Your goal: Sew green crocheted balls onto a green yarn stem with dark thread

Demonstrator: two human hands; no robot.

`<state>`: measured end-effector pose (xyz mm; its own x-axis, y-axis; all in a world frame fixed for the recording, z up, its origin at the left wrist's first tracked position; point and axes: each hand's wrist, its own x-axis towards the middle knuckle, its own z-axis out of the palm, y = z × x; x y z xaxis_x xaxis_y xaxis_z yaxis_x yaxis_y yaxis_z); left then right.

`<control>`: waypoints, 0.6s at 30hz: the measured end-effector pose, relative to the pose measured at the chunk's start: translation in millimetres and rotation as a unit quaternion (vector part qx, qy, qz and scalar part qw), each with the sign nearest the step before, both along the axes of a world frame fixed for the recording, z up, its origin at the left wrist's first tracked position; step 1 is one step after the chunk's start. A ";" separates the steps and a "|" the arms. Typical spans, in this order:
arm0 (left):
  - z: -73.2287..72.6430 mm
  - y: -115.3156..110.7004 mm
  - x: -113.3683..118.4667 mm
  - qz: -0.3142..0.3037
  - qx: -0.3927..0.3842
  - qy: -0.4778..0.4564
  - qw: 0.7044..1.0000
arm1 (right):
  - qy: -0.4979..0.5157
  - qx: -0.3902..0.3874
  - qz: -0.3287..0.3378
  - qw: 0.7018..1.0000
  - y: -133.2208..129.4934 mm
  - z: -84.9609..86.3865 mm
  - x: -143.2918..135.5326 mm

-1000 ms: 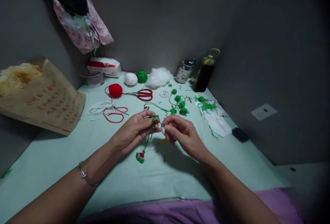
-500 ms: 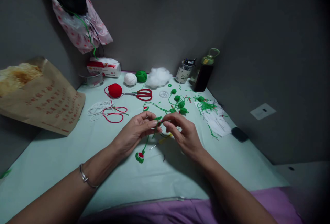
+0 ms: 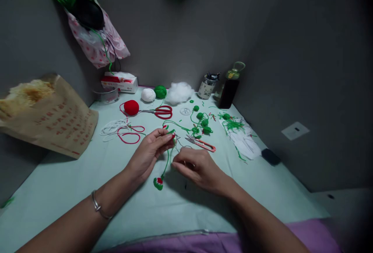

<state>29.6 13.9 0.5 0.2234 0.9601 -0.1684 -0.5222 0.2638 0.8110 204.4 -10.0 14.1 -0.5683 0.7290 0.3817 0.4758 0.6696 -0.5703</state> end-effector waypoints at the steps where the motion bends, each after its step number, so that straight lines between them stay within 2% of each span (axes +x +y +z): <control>1: 0.5 1.0 -1.6 -0.001 -0.012 -0.009 1.000 | 0.000 -0.020 0.007 1.000 0.6 1.6 2.2; 5: 3.1 0.5 -4.0 -0.038 -0.030 -0.022 0.999 | 0.090 -0.027 -0.125 0.988 6.8 2.9 10.3; 7: 4.1 -1.9 -2.7 -0.065 -0.026 -0.026 0.997 | 0.126 -0.034 -0.153 0.979 10.3 1.8 12.3; 11: 5.7 -6.2 1.0 -0.097 -0.001 -0.028 0.995 | 0.130 -0.057 -0.113 0.983 12.8 -1.8 11.1; 14: 6.0 -6.4 2.6 -0.106 0.016 -0.003 0.994 | 0.166 -0.113 -0.110 0.974 11.1 -5.7 8.0; 16: 5.1 -5.5 2.9 -0.101 0.021 0.015 0.995 | 0.198 -0.148 -0.101 0.964 9.5 -7.4 6.2; 18: 3.4 -4.8 3.2 -0.084 0.025 0.029 0.996 | 0.203 -0.149 -0.095 0.963 8.4 -7.0 5.5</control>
<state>32.7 9.2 3.9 0.3724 0.9176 -0.1391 -0.4262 0.3022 0.8526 209.9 -1.6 7.1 -0.2616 0.9164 0.3029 0.2703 0.3708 -0.8885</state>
